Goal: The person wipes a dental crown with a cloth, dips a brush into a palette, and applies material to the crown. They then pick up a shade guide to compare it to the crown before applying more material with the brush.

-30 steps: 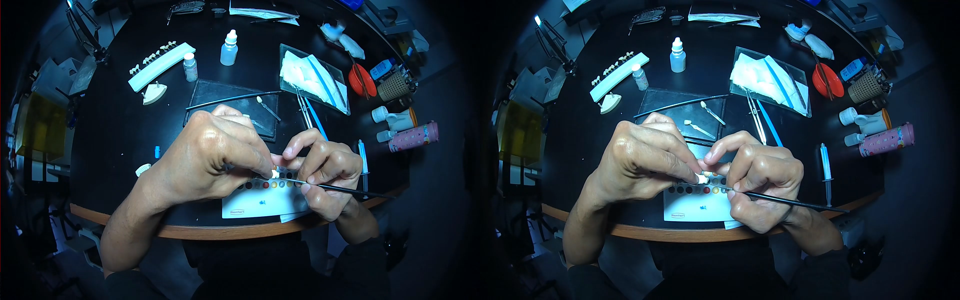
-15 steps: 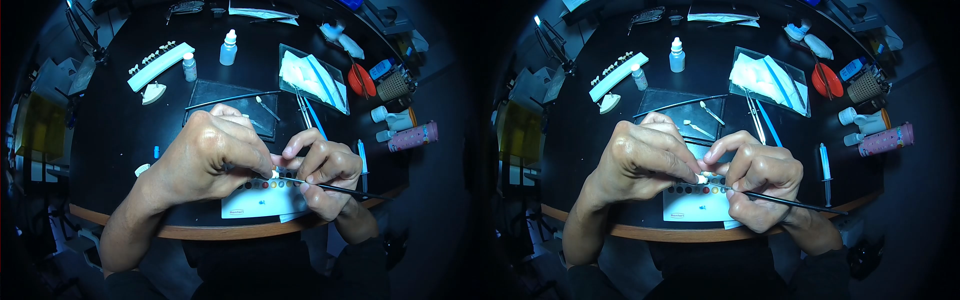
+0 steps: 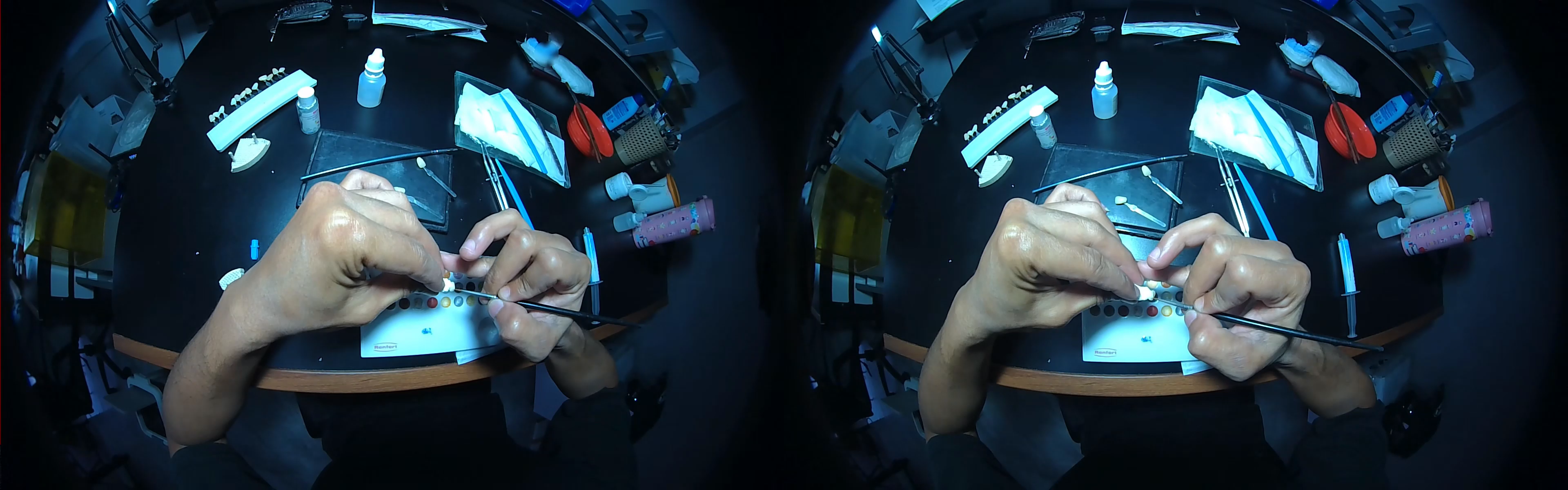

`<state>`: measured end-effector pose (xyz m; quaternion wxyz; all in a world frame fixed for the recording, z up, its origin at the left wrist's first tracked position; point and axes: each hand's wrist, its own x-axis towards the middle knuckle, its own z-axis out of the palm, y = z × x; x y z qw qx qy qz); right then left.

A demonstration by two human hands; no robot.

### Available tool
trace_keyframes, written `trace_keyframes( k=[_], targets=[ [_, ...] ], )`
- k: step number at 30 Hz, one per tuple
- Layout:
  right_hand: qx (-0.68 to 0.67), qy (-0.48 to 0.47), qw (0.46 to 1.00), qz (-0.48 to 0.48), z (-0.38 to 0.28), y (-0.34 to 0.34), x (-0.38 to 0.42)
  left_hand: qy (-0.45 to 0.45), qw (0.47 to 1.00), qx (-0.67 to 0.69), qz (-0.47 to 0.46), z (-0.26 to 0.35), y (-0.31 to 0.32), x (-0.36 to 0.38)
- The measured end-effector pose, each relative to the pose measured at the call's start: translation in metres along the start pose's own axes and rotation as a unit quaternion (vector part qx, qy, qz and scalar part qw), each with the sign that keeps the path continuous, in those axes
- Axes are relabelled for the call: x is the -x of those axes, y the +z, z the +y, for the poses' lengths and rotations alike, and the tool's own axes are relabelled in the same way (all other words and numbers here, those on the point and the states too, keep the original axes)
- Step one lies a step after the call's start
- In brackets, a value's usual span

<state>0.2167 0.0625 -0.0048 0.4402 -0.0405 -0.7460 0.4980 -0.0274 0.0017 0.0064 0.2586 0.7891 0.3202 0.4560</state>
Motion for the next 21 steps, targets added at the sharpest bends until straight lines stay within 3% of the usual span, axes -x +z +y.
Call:
trace_keyframes(
  k=[21],
  targets=[
    [-0.003, 0.002, 1.000, 0.012, 0.0007, 0.0012, 0.0015, -0.007, 1.000, 0.002, -0.005, 0.0006, -0.0003, 0.0006]
  ],
)
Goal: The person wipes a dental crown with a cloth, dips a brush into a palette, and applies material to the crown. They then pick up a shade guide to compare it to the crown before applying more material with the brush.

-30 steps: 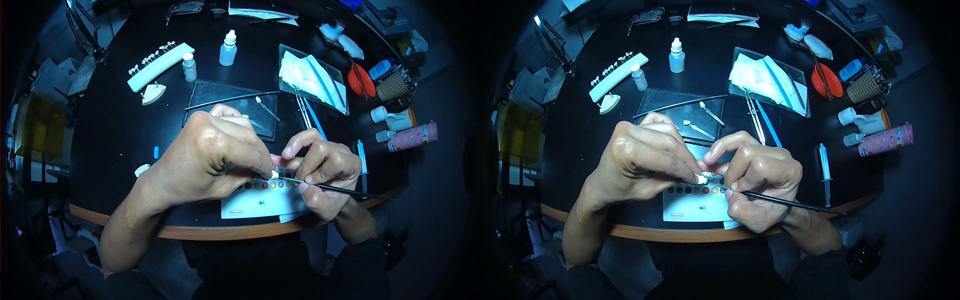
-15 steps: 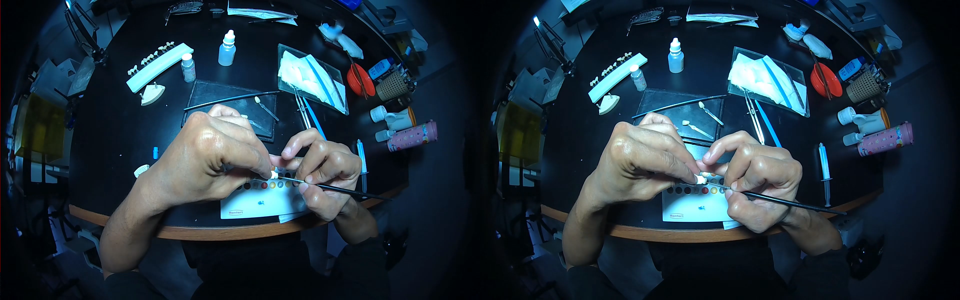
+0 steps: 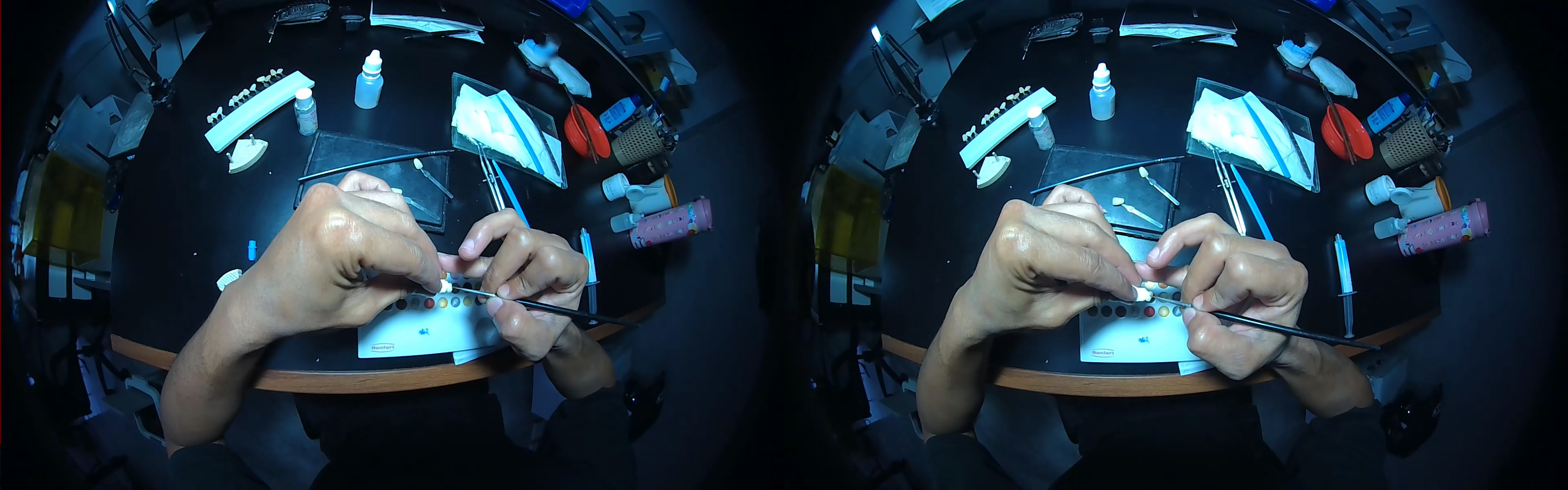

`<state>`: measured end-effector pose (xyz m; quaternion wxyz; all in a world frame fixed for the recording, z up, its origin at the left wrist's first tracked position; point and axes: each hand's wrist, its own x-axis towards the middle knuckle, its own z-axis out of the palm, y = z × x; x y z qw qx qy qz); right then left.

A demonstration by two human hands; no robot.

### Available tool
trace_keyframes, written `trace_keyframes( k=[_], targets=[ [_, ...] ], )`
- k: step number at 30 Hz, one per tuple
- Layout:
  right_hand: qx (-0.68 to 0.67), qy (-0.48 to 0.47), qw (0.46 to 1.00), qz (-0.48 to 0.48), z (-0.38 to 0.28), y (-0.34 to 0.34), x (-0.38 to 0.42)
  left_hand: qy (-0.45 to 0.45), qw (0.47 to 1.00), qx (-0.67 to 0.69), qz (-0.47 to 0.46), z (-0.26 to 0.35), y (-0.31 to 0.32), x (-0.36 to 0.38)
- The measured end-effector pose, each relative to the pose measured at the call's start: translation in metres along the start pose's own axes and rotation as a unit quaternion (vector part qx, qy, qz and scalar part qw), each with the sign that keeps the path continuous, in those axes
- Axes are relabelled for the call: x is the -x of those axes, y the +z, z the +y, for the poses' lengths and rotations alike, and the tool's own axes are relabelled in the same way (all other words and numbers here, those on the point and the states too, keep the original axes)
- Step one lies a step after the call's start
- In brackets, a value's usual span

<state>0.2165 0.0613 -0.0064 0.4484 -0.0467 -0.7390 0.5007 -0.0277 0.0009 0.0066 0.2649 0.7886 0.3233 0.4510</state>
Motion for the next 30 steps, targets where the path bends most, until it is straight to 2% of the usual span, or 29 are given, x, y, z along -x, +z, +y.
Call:
trace_keyframes(
  k=[8, 17, 30],
  targets=[
    [-0.014, 0.026, 0.999, 0.027, -0.0033, 0.0040, 0.0001, -0.007, 1.000, 0.008, -0.001, 0.0012, -0.0011, -0.0008],
    [0.004, -0.003, 1.000, -0.007, -0.0006, -0.0018, -0.0011, -0.005, 1.000, 0.005, 0.002, 0.0008, 0.0002, -0.0003],
    [-0.011, 0.009, 1.000, 0.008, -0.0005, 0.0002, 0.0012, -0.003, 1.000, 0.009, 0.004, 0.0009, -0.0001, -0.0003]
  ],
)
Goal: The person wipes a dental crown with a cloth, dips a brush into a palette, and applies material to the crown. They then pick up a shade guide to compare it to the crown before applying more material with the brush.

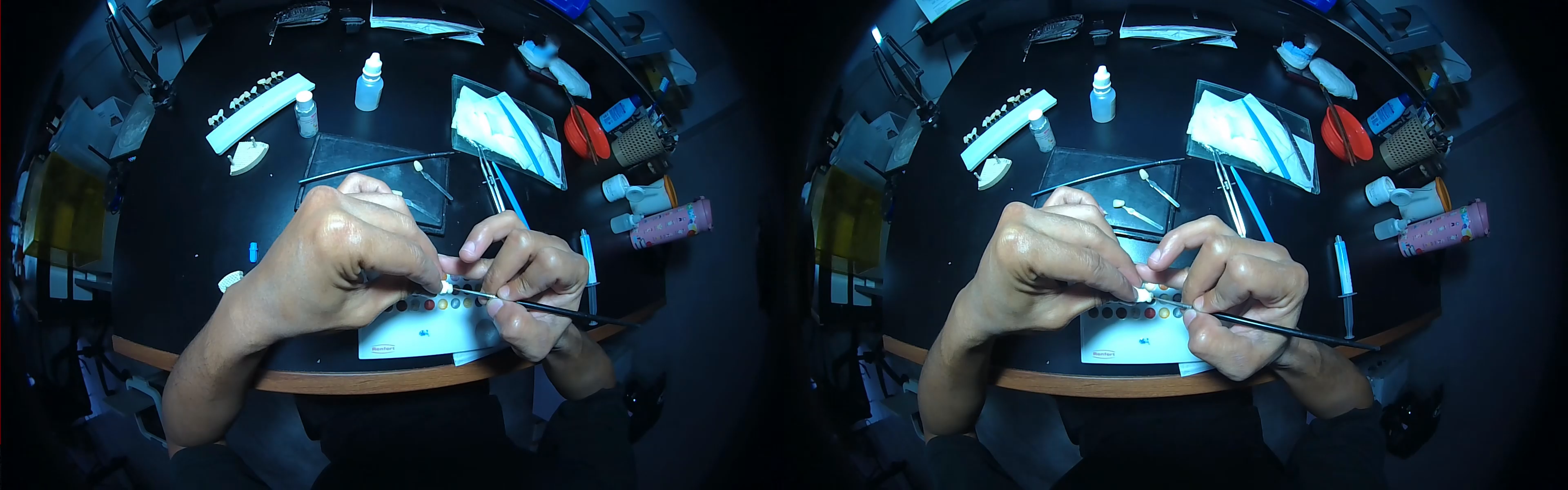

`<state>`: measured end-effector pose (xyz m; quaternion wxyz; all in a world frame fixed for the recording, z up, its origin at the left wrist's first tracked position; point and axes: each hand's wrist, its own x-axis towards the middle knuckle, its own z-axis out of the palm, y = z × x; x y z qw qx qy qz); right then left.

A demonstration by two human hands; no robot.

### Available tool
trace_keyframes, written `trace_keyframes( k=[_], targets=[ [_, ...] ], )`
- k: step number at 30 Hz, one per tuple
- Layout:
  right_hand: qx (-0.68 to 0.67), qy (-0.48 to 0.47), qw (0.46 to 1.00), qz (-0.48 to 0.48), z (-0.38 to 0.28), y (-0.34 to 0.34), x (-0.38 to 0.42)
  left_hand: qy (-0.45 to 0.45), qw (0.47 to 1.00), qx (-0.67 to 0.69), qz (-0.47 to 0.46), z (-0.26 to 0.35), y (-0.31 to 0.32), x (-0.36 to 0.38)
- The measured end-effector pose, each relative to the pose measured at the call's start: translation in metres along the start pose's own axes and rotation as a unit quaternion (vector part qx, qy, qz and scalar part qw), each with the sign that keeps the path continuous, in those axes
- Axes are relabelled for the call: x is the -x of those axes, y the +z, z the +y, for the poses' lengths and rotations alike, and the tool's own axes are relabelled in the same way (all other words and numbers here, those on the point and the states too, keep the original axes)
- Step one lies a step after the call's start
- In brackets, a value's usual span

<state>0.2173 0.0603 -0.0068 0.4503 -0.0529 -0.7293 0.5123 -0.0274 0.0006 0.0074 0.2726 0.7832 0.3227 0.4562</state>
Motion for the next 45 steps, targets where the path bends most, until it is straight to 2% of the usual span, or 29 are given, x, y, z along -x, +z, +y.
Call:
trace_keyframes(
  k=[17, 19, 22, 26, 29, 45],
  targets=[
    [-0.005, -0.012, 1.000, -0.011, -0.0001, -0.0015, 0.0009, -0.001, 1.000, -0.003, 0.002, -0.0001, 0.0001, -0.0004],
    [-0.013, -0.008, 1.000, 0.009, -0.0016, 0.0009, 0.0008, 0.001, 1.000, -0.003, 0.002, -0.0013, 0.0010, -0.0012],
    [-0.012, -0.010, 1.000, 0.019, -0.0035, 0.0013, 0.0022, -0.052, 0.997, 0.059, 0.009, -0.0019, 0.0021, -0.0010],
    [-0.045, -0.006, 0.998, 0.050, -0.0051, 0.0059, 0.0040, -0.050, 0.995, 0.079, 0.030, -0.0064, 0.0051, -0.0016],
    [-0.045, -0.010, 0.999, 0.025, -0.0040, 0.0021, 0.0027, -0.055, 0.994, 0.087, 0.031, -0.0065, 0.0054, -0.0020],
    [-0.032, -0.015, 0.999, 0.023, -0.0053, 0.0018, -0.0001, -0.067, 0.993, 0.093, 0.033, -0.0065, 0.0069, -0.0011]
  ],
)
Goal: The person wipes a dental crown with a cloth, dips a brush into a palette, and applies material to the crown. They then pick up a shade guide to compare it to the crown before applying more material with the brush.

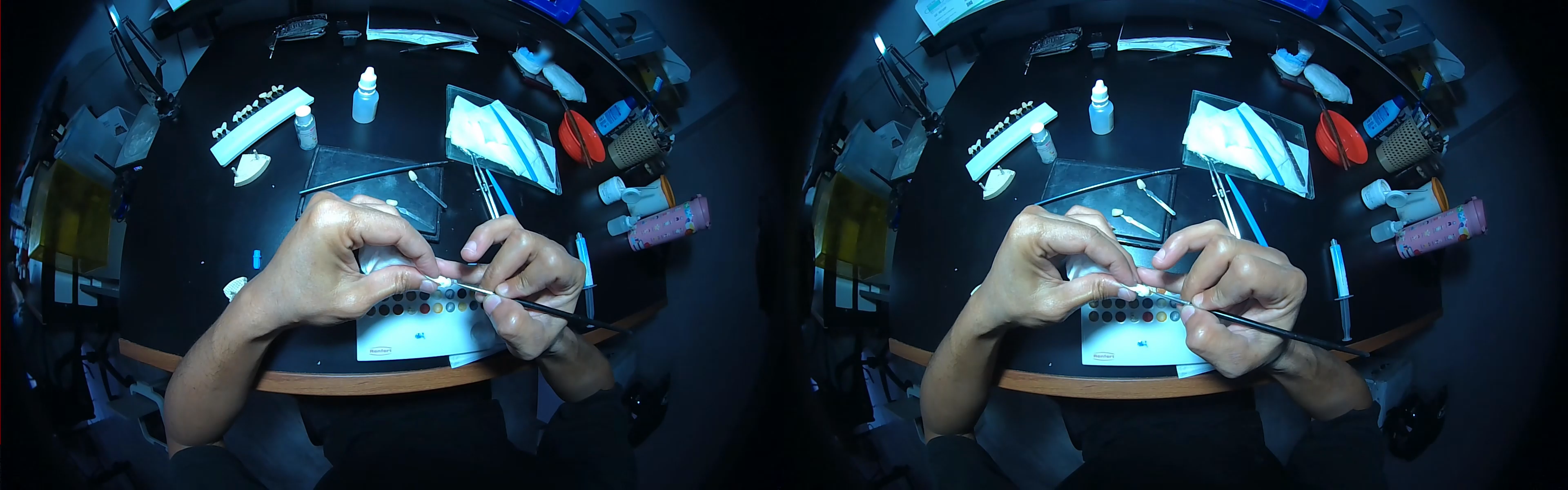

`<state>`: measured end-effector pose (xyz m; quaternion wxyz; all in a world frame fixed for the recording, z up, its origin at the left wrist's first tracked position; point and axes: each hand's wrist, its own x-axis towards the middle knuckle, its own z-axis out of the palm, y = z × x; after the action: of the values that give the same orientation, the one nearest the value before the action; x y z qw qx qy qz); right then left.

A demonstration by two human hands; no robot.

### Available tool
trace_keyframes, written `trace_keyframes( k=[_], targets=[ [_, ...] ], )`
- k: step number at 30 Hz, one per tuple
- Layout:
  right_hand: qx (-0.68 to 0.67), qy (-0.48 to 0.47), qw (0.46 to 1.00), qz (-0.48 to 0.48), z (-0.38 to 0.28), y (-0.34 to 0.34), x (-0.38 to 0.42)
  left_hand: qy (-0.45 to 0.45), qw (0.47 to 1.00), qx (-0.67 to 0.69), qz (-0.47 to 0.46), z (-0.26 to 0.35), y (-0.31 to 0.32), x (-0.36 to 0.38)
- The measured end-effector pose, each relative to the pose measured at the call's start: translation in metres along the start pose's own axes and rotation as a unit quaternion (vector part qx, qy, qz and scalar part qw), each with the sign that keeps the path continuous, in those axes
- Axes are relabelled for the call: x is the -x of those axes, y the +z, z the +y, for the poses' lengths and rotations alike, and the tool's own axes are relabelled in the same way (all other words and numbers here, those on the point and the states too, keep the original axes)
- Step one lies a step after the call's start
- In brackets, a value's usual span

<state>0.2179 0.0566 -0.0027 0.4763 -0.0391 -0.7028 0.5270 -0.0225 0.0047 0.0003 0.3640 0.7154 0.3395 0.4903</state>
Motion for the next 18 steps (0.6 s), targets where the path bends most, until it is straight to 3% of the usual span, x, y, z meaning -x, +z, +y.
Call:
trace_keyframes(
  k=[18],
  targets=[
    [0.006, -0.002, 1.000, -0.004, 0.0012, 0.0002, 0.0011, 0.005, 1.000, -0.008, 0.001, 0.0011, -0.0004, 0.0000]
  ],
)
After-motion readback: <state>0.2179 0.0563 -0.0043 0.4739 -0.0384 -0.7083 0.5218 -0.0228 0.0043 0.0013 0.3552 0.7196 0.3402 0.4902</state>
